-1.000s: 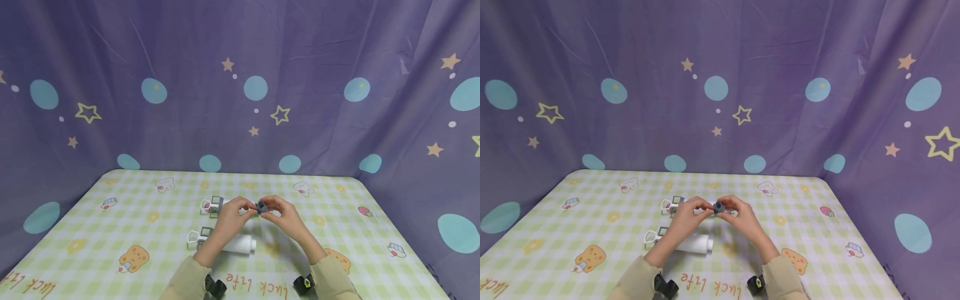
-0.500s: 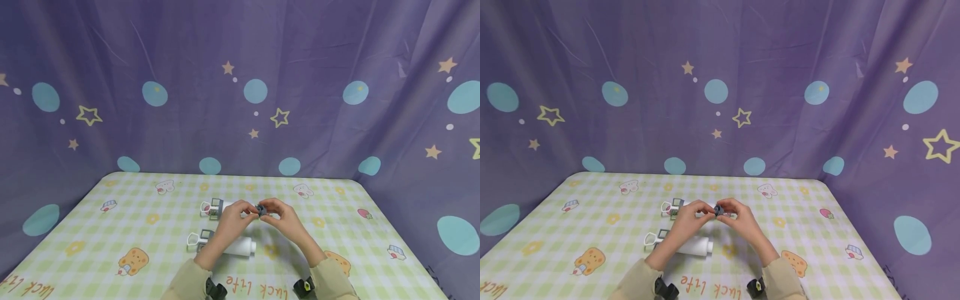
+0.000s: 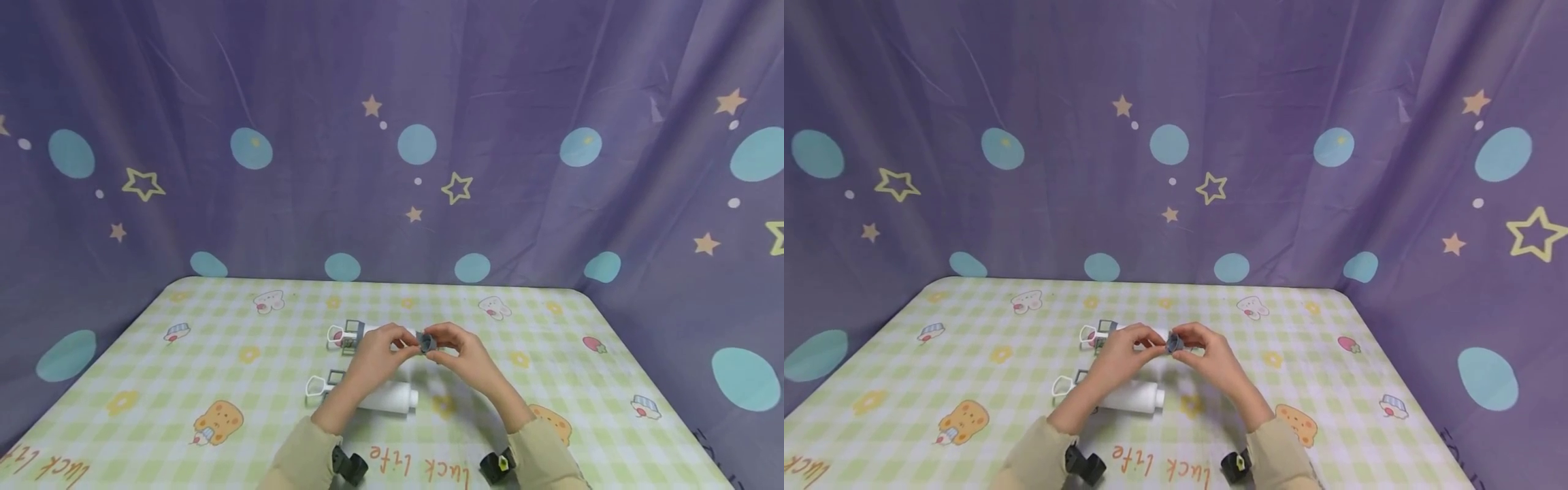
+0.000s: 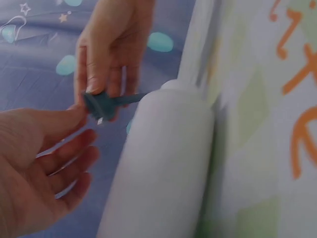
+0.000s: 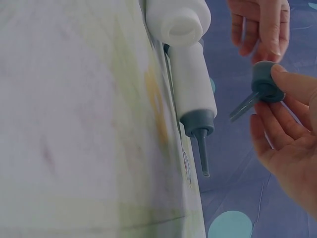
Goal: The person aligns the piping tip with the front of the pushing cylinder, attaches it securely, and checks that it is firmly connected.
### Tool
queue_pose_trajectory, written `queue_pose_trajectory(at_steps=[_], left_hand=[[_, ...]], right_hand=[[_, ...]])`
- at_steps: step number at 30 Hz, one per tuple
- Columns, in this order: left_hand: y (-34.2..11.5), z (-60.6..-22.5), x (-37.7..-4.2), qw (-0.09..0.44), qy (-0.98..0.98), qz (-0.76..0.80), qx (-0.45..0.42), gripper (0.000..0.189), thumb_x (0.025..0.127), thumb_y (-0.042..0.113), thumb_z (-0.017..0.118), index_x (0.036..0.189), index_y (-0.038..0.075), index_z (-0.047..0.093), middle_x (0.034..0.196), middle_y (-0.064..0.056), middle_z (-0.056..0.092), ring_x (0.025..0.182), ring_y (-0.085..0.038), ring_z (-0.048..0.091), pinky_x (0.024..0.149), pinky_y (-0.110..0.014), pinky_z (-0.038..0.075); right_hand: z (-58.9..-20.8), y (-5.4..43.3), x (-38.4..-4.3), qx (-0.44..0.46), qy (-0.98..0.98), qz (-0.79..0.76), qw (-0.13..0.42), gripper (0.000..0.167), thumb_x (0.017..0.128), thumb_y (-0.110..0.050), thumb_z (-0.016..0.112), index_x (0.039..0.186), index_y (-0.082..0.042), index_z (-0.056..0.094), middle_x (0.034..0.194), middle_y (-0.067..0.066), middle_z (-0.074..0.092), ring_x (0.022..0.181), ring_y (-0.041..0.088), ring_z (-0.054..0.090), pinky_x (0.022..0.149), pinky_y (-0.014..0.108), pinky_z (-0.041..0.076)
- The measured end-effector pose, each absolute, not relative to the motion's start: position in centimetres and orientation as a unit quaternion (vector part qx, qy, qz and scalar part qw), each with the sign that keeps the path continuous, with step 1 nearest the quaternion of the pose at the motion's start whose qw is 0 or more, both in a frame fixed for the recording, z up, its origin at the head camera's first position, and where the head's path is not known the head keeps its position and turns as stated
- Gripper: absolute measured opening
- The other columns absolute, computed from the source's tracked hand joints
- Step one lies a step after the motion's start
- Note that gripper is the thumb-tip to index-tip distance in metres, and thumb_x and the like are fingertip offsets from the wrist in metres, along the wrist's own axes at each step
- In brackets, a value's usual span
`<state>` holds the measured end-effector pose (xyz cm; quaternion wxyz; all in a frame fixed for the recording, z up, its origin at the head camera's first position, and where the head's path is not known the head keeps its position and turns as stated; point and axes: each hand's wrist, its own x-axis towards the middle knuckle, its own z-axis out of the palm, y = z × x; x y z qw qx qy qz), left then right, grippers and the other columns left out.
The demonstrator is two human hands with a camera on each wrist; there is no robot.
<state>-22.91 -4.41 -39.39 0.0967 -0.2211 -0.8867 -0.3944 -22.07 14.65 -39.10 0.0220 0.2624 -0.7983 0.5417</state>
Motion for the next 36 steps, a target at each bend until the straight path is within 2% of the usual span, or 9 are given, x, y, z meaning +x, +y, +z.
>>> queue_pose_trajectory(at_steps=[13,20,24,28,36], left_hand=[[-5.8,-38.9,-23.7,0.016,-0.897,-0.359,-0.258,0.014,0.081,0.023,0.068,0.091,0.013,0.069,0.089,0.002,0.067,0.075,-0.009,0.057,0.064,-0.022,0.045],[-6.3,-39.2,-23.8,-0.009,-0.9,-0.319,-0.298,0.019,0.079,0.022,0.07,0.092,0.01,0.069,0.089,-0.002,0.067,0.073,-0.011,0.057,0.064,-0.023,0.044],[-6.1,-39.6,-23.9,-0.018,-0.902,-0.316,-0.292,0.02,0.08,0.024,0.069,0.094,0.011,0.069,0.09,0.001,0.067,0.075,-0.011,0.057,0.065,-0.022,0.044],[-6.1,-39.8,-23.8,-0.034,-0.899,-0.32,-0.297,0.022,0.08,0.025,0.069,0.095,0.01,0.068,0.091,0.0,0.067,0.076,-0.01,0.056,0.066,-0.022,0.044],[-6.9,-39.8,-23.4,-0.06,-0.892,-0.318,-0.317,0.025,0.078,0.024,0.071,0.097,0.008,0.068,0.094,-0.003,0.067,0.085,-0.018,0.06,0.073,-0.026,0.046]], right_hand=[[-39.4,14.7,-22.5,0.272,-0.808,0.522,-0.024,0.037,0.083,-0.002,0.063,0.117,0.007,0.053,0.112,0.02,0.058,0.098,0.034,0.058,0.086,0.04,0.047],[-41.7,15.2,-23.9,0.267,-0.825,0.498,-0.032,0.038,0.083,-0.01,0.065,0.118,-0.001,0.056,0.112,0.01,0.06,0.099,0.025,0.058,0.089,0.043,0.045],[-42.1,15.5,-23.9,0.269,-0.832,0.484,-0.039,0.037,0.083,-0.018,0.066,0.117,-0.006,0.057,0.11,0.005,0.061,0.099,0.021,0.057,0.088,0.041,0.045],[-42.1,15.6,-23.7,0.275,-0.835,0.474,-0.046,0.037,0.083,-0.02,0.066,0.116,-0.007,0.058,0.109,0.003,0.061,0.097,0.019,0.057,0.088,0.036,0.046],[-41.7,16.3,-23.4,0.291,-0.843,0.45,-0.054,0.038,0.083,-0.018,0.066,0.117,-0.004,0.057,0.11,0.003,0.061,0.095,0.016,0.058,0.086,0.034,0.047]])
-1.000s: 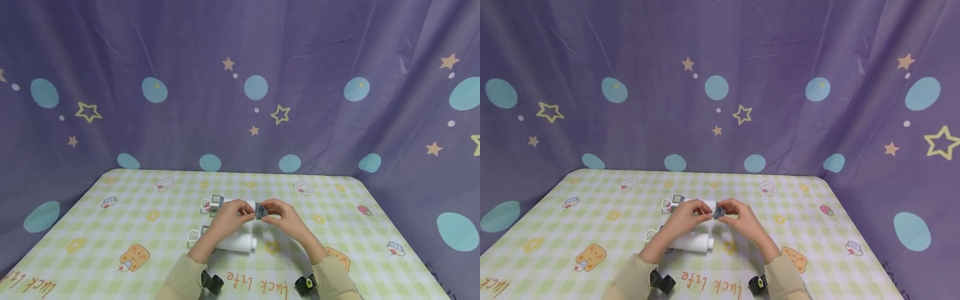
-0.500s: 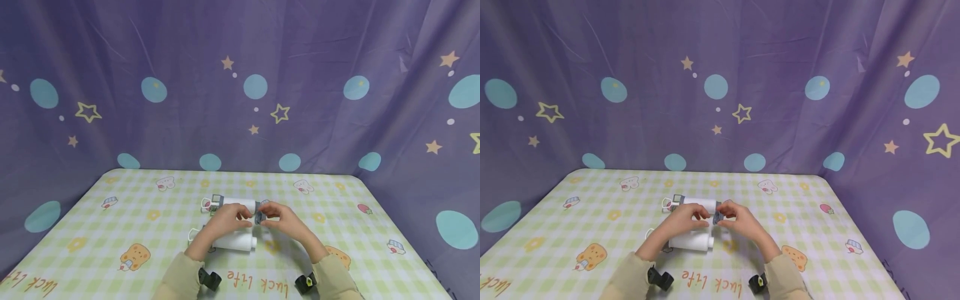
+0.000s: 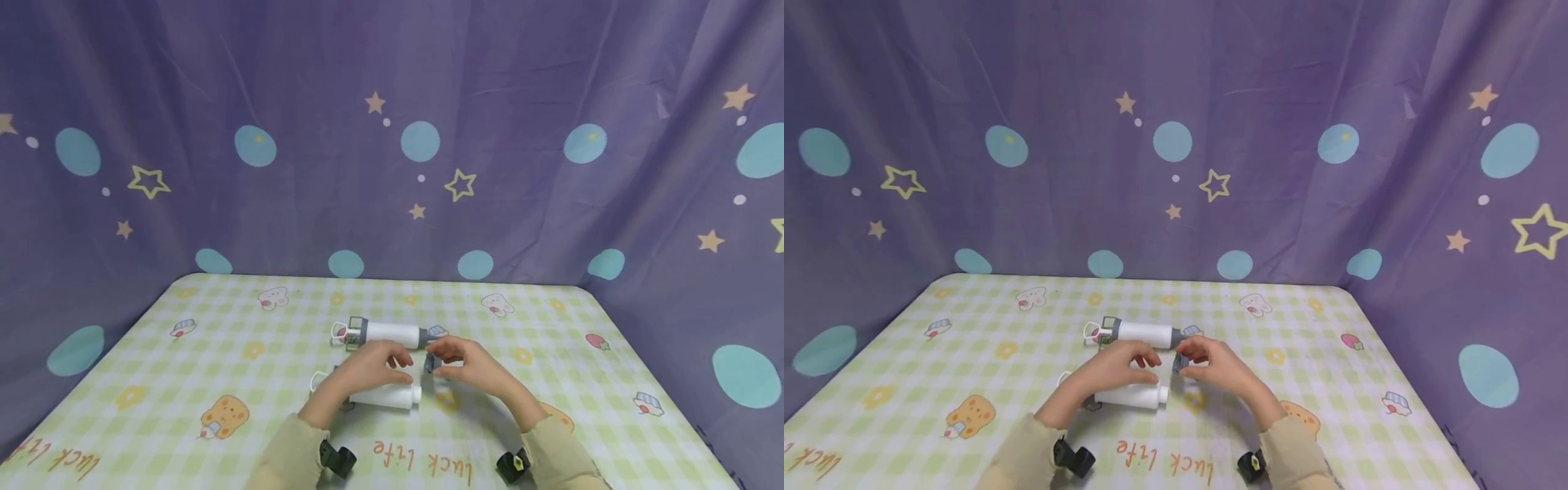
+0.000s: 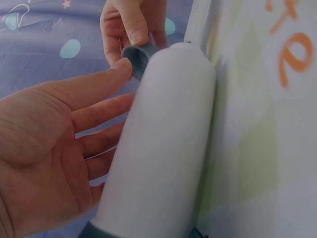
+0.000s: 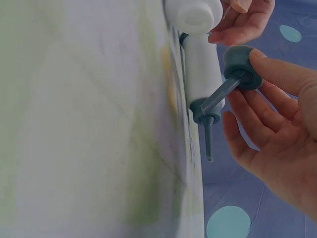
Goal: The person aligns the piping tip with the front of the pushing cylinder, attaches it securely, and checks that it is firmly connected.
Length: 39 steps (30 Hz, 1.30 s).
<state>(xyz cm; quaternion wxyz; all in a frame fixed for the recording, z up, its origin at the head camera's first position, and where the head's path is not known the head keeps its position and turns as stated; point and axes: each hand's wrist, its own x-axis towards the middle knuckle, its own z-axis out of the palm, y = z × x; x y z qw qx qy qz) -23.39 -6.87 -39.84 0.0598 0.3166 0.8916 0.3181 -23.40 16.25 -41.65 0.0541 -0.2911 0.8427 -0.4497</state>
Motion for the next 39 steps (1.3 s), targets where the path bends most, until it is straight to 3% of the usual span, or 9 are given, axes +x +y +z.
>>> queue_pose_trajectory(at_steps=[5,10,17,24,34,39], left_hand=[[-7.5,-39.9,-23.0,0.079,0.887,0.324,0.319,0.029,0.077,0.028,0.072,0.098,0.01,0.068,0.095,-0.001,0.067,0.087,-0.018,0.06,0.075,-0.027,0.047],[-8.3,-40.1,-22.7,0.089,0.892,0.288,0.335,0.032,0.074,0.036,0.074,0.097,0.015,0.068,0.092,0.006,0.066,0.084,-0.011,0.059,0.073,-0.024,0.046],[-8.8,-40.4,-22.2,0.071,0.897,0.258,0.353,0.036,0.07,0.034,0.077,0.098,0.015,0.066,0.089,0.007,0.064,0.081,-0.006,0.057,0.072,-0.023,0.045],[-8.8,-40.4,-21.9,0.055,0.91,0.209,0.354,0.041,0.067,0.032,0.078,0.103,0.018,0.064,0.095,0.007,0.064,0.083,-0.006,0.057,0.072,-0.024,0.044],[-8.7,-40.4,-21.8,0.045,0.914,0.202,0.348,0.043,0.067,0.029,0.078,0.106,0.018,0.063,0.097,0.007,0.063,0.082,-0.007,0.056,0.069,-0.024,0.044],[-8.6,-40.5,-21.9,0.016,0.915,0.206,0.347,0.043,0.066,0.028,0.078,0.106,0.019,0.063,0.097,0.007,0.064,0.083,-0.007,0.056,0.069,-0.024,0.044]], right_hand=[[-41.6,16.4,-23.2,-0.304,0.844,-0.437,0.066,0.036,0.083,-0.019,0.067,0.114,-0.003,0.058,0.106,0.003,0.062,0.093,0.015,0.059,0.085,0.035,0.047],[-41.6,16.2,-22.9,-0.307,0.848,-0.421,0.093,0.035,0.082,-0.02,0.068,0.112,-0.005,0.059,0.103,0.0,0.063,0.092,0.012,0.059,0.085,0.035,0.046],[-41.5,16.0,-22.3,-0.313,0.847,-0.414,0.113,0.034,0.081,-0.019,0.068,0.111,-0.005,0.059,0.104,0.002,0.063,0.094,0.015,0.059,0.085,0.034,0.047],[-40.0,15.3,-21.0,-0.323,0.845,-0.412,0.109,0.03,0.08,-0.006,0.067,0.108,0.003,0.058,0.102,0.015,0.063,0.093,0.03,0.06,0.083,0.041,0.047],[-41.8,16.0,-22.2,-0.324,0.841,-0.418,0.113,0.032,0.08,-0.017,0.069,0.108,-0.005,0.06,0.1,0.004,0.064,0.093,0.015,0.06,0.085,0.032,0.048],[-41.6,15.9,-22.1,-0.323,0.838,-0.424,0.118,0.033,0.08,-0.017,0.069,0.109,-0.003,0.059,0.101,0.005,0.064,0.092,0.016,0.06,0.085,0.033,0.047]])
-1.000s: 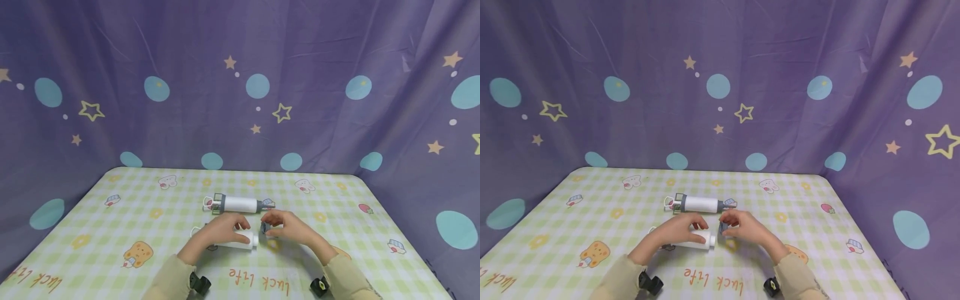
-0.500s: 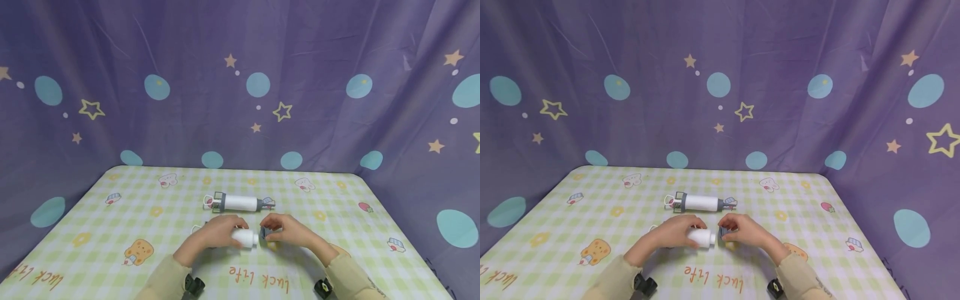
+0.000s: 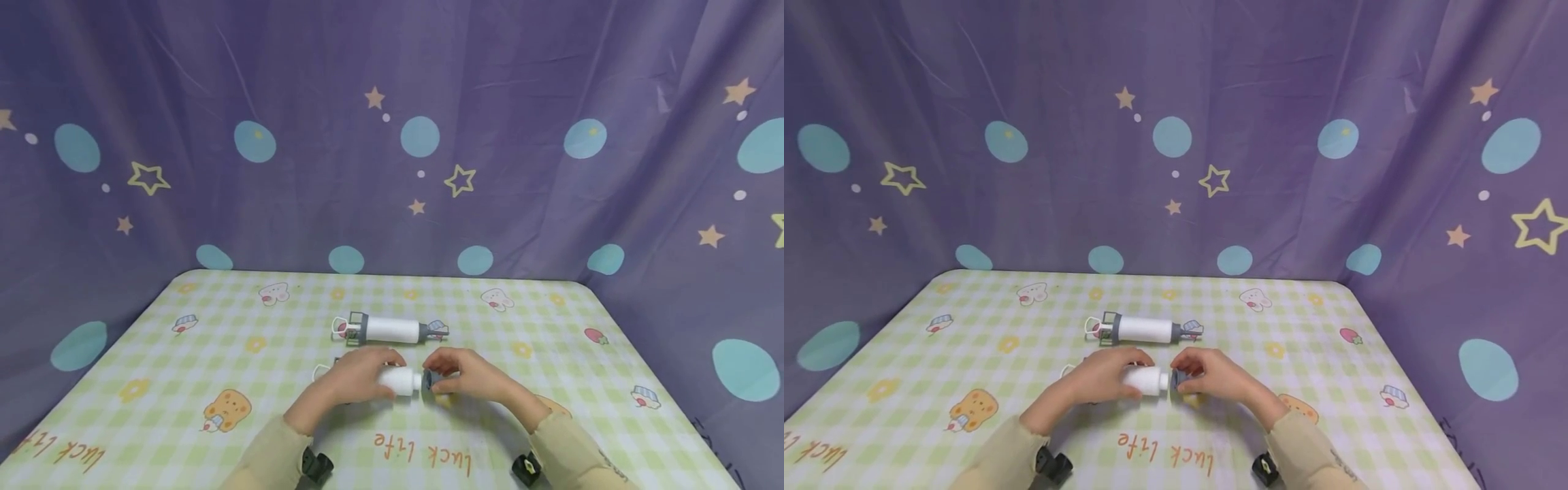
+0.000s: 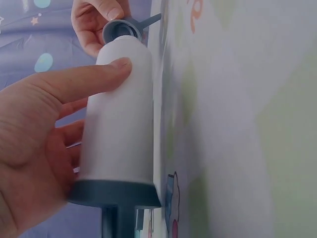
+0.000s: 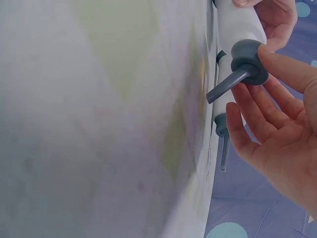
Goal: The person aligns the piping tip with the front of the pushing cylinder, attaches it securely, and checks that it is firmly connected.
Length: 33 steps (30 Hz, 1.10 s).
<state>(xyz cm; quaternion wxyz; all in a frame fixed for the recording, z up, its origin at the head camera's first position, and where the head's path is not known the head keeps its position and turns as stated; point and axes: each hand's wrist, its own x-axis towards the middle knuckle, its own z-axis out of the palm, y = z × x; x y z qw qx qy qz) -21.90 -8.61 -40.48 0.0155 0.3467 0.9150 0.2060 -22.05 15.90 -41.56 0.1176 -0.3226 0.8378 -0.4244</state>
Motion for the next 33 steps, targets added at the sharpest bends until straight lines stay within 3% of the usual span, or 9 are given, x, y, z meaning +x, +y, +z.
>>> queue_pose_trajectory(at_steps=[5,11,33], left_hand=[[-8.5,-40.4,-22.0,-0.033,0.91,0.21,0.355,0.043,0.064,0.026,0.077,0.104,0.019,0.064,0.097,0.006,0.064,0.08,-0.008,0.057,0.066,-0.024,0.045],[-8.3,-40.3,-21.9,-0.07,0.913,0.197,0.351,0.044,0.064,0.026,0.078,0.105,0.017,0.065,0.095,0.003,0.063,0.077,-0.01,0.057,0.064,-0.025,0.044],[-7.2,-38.0,-22.2,-0.179,0.918,0.149,0.32,0.044,0.067,0.029,0.079,0.108,0.021,0.065,0.1,0.004,0.063,0.083,-0.015,0.06,0.072,-0.032,0.047]], right_hand=[[-41.5,15.8,-22.0,-0.32,0.83,-0.442,0.116,0.033,0.079,-0.015,0.07,0.109,-0.004,0.059,0.102,0.007,0.063,0.093,0.023,0.06,0.085,0.035,0.048],[-41.6,15.7,-22.3,-0.305,0.835,-0.449,0.094,0.036,0.079,-0.019,0.07,0.11,-0.006,0.059,0.102,0.002,0.062,0.092,0.017,0.059,0.085,0.033,0.047],[-39.9,15.3,-23.1,-0.264,0.828,-0.495,0.018,0.035,0.08,-0.021,0.069,0.113,-0.013,0.06,0.11,0.003,0.062,0.1,0.02,0.058,0.089,0.041,0.046]])
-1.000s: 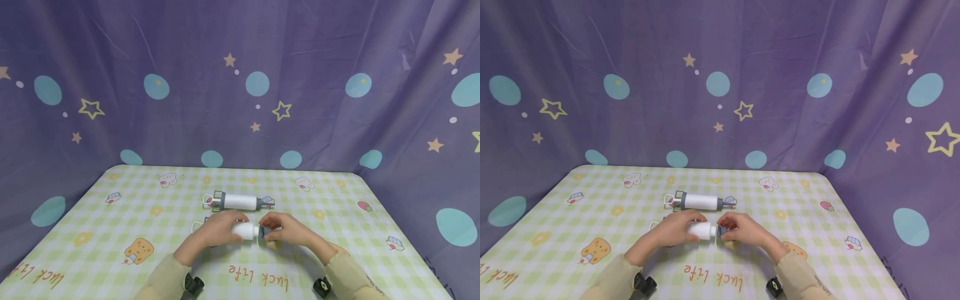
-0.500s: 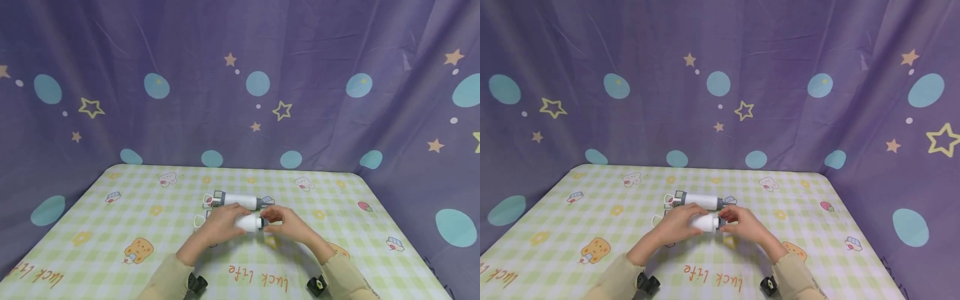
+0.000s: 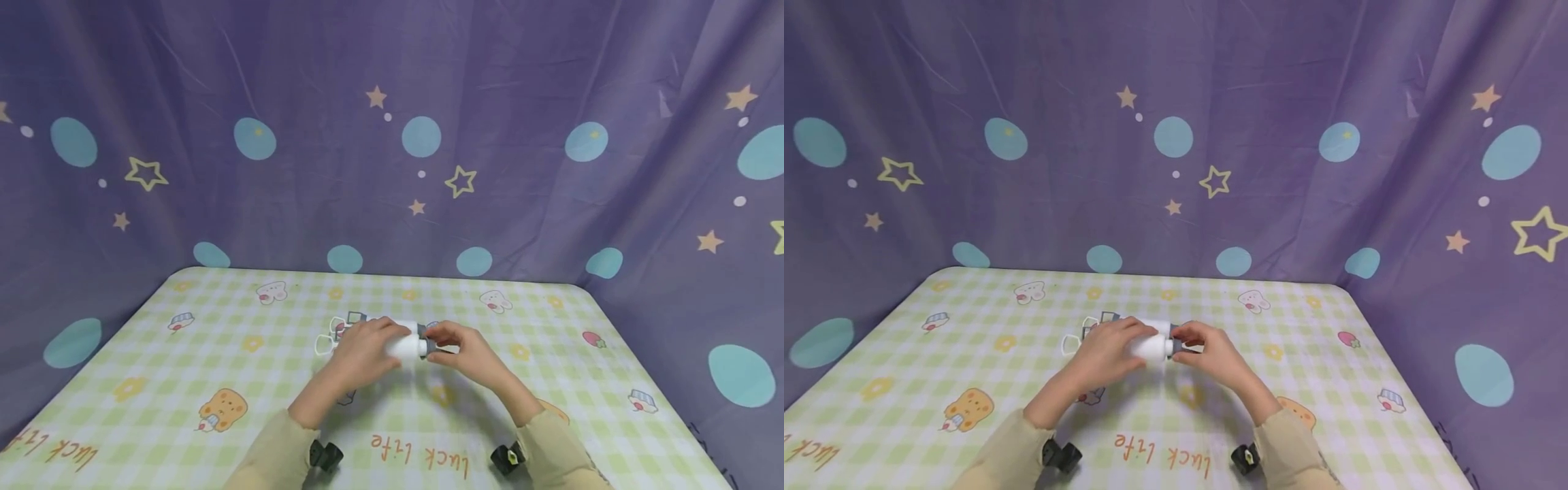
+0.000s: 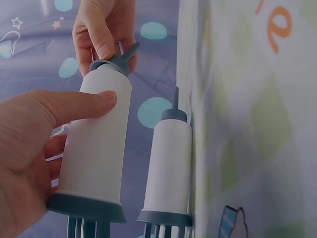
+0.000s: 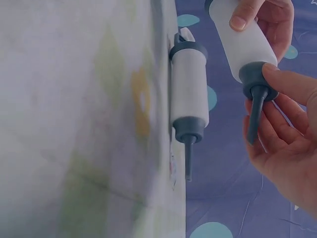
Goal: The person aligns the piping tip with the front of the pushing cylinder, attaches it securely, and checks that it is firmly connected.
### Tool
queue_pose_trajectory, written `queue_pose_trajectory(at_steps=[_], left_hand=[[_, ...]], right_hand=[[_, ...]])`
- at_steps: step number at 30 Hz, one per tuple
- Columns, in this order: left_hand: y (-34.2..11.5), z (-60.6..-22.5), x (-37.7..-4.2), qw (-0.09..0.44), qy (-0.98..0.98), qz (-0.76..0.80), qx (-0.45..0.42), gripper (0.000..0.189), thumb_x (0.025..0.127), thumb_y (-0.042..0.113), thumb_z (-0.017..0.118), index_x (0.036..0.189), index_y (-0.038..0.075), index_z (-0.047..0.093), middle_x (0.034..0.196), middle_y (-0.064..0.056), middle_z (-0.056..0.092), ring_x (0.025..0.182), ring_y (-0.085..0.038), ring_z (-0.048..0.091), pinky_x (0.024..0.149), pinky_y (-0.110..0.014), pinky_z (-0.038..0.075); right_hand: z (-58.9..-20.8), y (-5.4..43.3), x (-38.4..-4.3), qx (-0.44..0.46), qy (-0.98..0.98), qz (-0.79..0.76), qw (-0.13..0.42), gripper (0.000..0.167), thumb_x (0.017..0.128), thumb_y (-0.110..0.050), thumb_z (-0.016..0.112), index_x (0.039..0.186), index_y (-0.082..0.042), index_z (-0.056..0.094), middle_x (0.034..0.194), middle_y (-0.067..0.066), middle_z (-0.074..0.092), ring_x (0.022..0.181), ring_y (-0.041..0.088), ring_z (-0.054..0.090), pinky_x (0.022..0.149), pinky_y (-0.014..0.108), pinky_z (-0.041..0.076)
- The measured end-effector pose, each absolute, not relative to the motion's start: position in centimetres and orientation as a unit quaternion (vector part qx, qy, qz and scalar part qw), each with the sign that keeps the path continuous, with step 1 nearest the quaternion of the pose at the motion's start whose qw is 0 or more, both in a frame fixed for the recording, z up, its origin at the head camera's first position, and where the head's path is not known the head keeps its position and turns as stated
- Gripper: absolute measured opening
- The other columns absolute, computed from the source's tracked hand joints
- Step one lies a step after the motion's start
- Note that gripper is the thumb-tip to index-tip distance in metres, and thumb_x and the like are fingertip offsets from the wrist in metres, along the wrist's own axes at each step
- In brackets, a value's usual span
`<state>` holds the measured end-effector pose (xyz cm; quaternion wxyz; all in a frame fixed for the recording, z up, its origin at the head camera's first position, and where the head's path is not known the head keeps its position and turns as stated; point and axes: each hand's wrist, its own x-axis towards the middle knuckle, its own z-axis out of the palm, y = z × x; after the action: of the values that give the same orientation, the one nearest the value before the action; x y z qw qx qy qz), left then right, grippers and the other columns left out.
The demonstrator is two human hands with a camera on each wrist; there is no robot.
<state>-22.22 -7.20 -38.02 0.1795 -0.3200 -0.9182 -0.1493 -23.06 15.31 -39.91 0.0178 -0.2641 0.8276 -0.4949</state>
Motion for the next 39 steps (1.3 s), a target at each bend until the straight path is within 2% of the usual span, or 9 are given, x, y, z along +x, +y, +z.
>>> queue_pose_trajectory(at_steps=[11,18,25,39], left_hand=[[-7.1,-37.0,-22.5,0.194,-0.917,-0.156,-0.313,0.046,0.071,0.025,0.078,0.114,0.021,0.062,0.107,0.003,0.062,0.094,-0.017,0.06,0.082,-0.037,0.046],[-7.0,-37.0,-22.5,0.195,-0.919,-0.157,-0.306,0.046,0.071,0.024,0.078,0.114,0.019,0.063,0.106,0.002,0.062,0.093,-0.017,0.06,0.082,-0.037,0.046],[-7.0,-37.4,-22.7,0.206,-0.916,-0.162,-0.303,0.046,0.069,0.024,0.079,0.113,0.02,0.063,0.106,0.002,0.063,0.094,-0.016,0.06,0.081,-0.035,0.046],[-7.1,-37.6,-22.7,0.214,-0.912,-0.168,-0.308,0.047,0.068,0.023,0.079,0.112,0.021,0.064,0.106,0.002,0.063,0.095,-0.017,0.06,0.084,-0.037,0.045]], right_hand=[[-39.1,14.7,-23.3,-0.246,0.825,-0.507,-0.039,0.033,0.079,-0.02,0.071,0.11,-0.014,0.062,0.106,-0.002,0.063,0.097,0.019,0.058,0.086,0.041,0.047],[-39.2,14.3,-23.3,-0.256,0.833,-0.485,-0.073,0.032,0.079,-0.017,0.071,0.109,-0.014,0.062,0.107,-0.004,0.062,0.097,0.015,0.059,0.087,0.036,0.047],[-39.4,14.1,-23.2,-0.25,0.834,-0.487,-0.076,0.029,0.079,-0.018,0.071,0.106,-0.021,0.063,0.107,-0.007,0.062,0.098,0.012,0.059,0.088,0.031,0.047],[-39.5,14.3,-23.2,-0.222,0.83,-0.509,-0.05,0.027,0.079,-0.025,0.07,0.105,-0.021,0.065,0.105,-0.007,0.064,0.1,0.015,0.06,0.086,0.03,0.048]])
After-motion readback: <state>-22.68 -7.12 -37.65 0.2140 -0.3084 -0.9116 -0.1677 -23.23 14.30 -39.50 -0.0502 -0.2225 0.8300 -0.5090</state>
